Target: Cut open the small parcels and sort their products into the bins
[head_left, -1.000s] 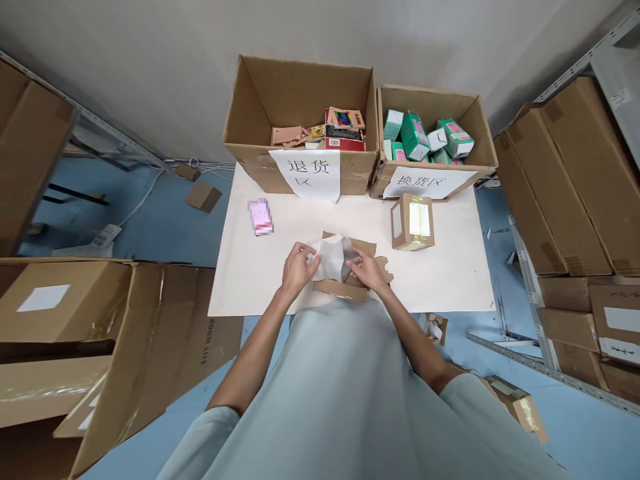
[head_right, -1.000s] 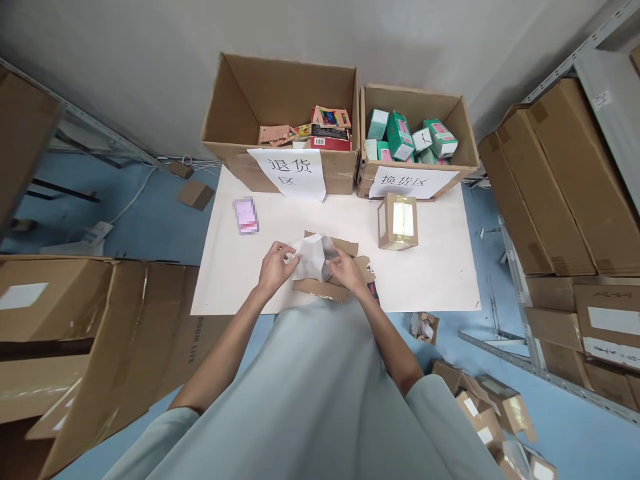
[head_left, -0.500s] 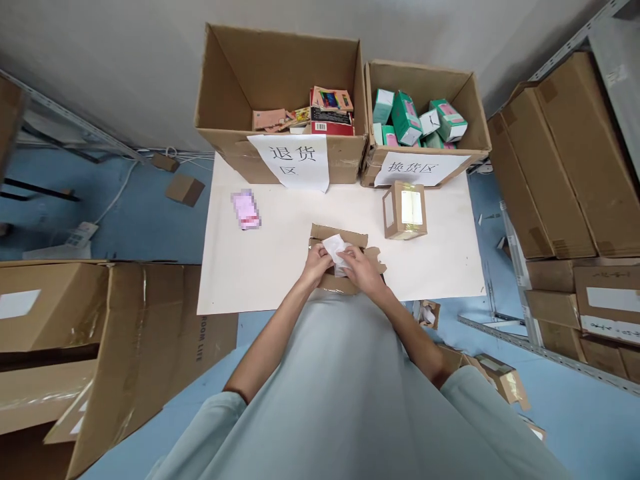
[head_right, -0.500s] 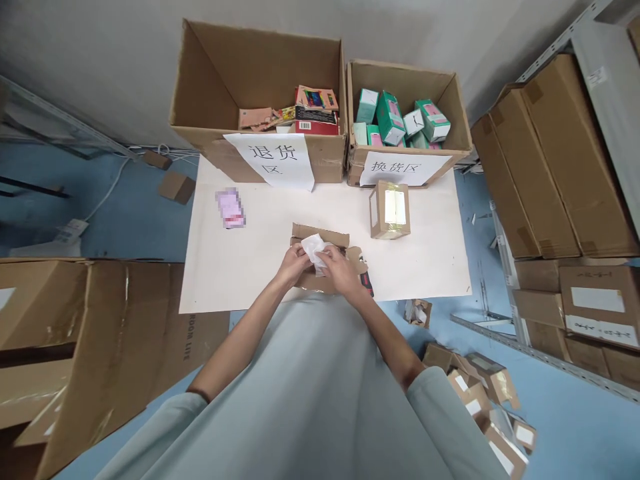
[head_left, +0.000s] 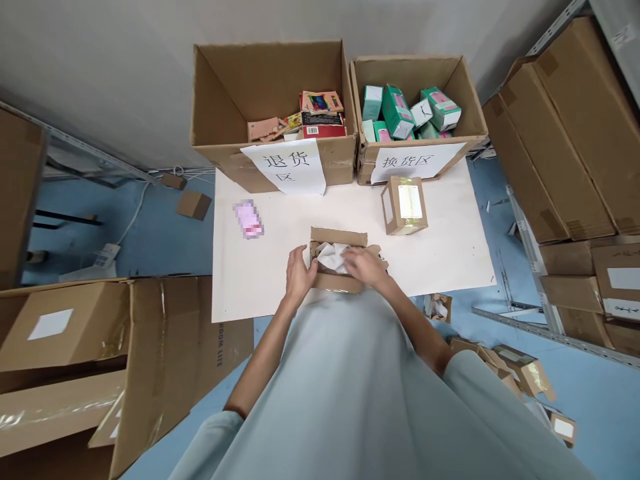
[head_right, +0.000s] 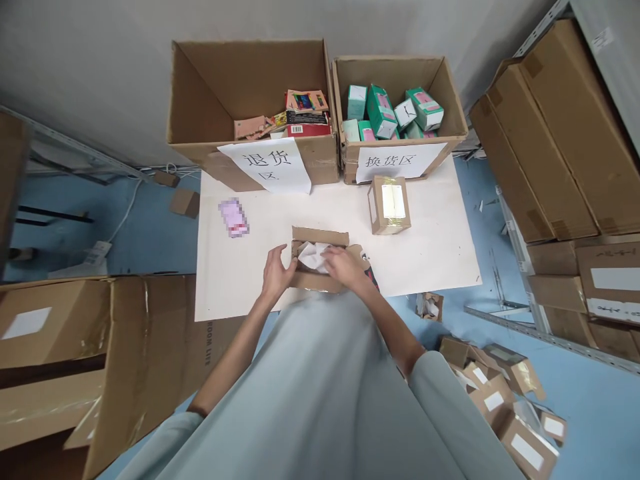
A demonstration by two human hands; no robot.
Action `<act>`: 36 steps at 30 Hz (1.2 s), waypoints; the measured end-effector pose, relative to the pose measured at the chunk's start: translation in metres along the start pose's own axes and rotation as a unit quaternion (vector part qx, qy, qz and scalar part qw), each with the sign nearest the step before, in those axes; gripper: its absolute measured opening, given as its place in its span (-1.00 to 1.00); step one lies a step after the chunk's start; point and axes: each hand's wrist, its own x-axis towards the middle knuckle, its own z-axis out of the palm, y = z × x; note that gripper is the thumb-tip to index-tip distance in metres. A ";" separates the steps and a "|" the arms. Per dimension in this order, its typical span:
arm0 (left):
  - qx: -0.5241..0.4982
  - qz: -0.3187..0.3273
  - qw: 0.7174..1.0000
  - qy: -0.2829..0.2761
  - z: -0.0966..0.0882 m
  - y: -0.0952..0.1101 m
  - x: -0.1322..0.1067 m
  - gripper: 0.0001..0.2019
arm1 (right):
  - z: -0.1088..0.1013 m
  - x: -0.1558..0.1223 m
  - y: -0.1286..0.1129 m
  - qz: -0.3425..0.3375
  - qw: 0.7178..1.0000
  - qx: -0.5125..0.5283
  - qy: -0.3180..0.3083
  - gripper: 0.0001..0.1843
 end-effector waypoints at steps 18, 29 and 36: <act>-0.064 -0.071 0.979 -0.178 0.010 -0.064 0.031 -0.07 | 0.054 -0.059 0.012 0.321 0.828 0.351 0.297 -0.17; -0.144 0.042 0.945 -0.290 -0.022 -0.040 0.013 -0.16 | 0.085 -0.088 -0.040 0.286 0.818 0.383 0.318 -0.41; -0.136 0.126 0.898 -0.399 0.000 -0.008 -0.019 -0.11 | 0.101 -0.182 -0.082 0.309 0.729 0.386 0.474 -0.24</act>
